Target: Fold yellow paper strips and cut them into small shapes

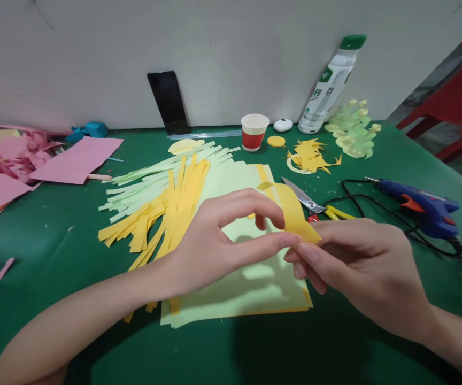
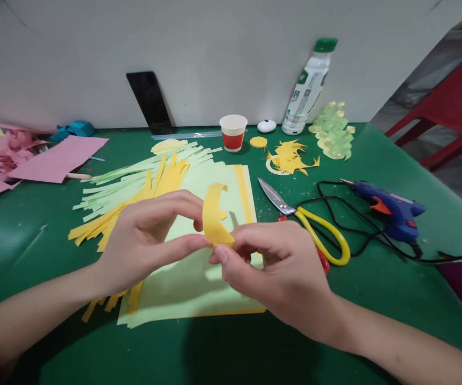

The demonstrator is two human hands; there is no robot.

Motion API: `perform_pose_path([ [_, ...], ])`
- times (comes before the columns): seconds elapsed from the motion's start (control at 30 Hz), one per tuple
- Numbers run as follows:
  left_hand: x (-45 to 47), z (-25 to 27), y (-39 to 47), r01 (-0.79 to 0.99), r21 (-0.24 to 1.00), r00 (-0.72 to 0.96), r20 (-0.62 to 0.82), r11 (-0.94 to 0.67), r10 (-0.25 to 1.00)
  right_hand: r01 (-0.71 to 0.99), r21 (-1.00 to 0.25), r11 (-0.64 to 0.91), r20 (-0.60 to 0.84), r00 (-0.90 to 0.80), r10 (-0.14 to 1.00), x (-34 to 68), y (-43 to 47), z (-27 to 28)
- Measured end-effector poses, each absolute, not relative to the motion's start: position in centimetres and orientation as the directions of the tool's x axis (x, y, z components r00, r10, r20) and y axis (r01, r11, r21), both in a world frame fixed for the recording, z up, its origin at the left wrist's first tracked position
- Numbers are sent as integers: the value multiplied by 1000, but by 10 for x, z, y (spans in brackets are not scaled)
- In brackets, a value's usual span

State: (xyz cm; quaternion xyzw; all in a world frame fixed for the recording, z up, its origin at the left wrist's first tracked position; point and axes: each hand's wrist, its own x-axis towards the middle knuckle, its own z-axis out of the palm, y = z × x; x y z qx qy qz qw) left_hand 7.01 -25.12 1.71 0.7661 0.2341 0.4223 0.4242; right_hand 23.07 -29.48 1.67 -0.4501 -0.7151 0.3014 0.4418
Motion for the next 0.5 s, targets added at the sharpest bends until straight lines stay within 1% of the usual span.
perform_pose_path([
  [0.1, 71, 14, -253, -2, 909, 538, 353, -417, 766, 403, -818, 410, 347, -221, 911, 230, -294, 16],
  [0.23, 69, 13, -254, 29, 946, 515, 262, -322, 816, 473, -779, 412, 338, -238, 911, 230, -292, 14],
  [0.4, 68, 15, -253, -2, 974, 502, 197, -226, 842, 511, -692, 510, 419, -291, 860, 229, -292, 13],
  [0.5, 68, 13, -253, -41, 983, 511, 176, -181, 842, 566, -638, 522, 445, -282, 850, 228, -292, 13],
])
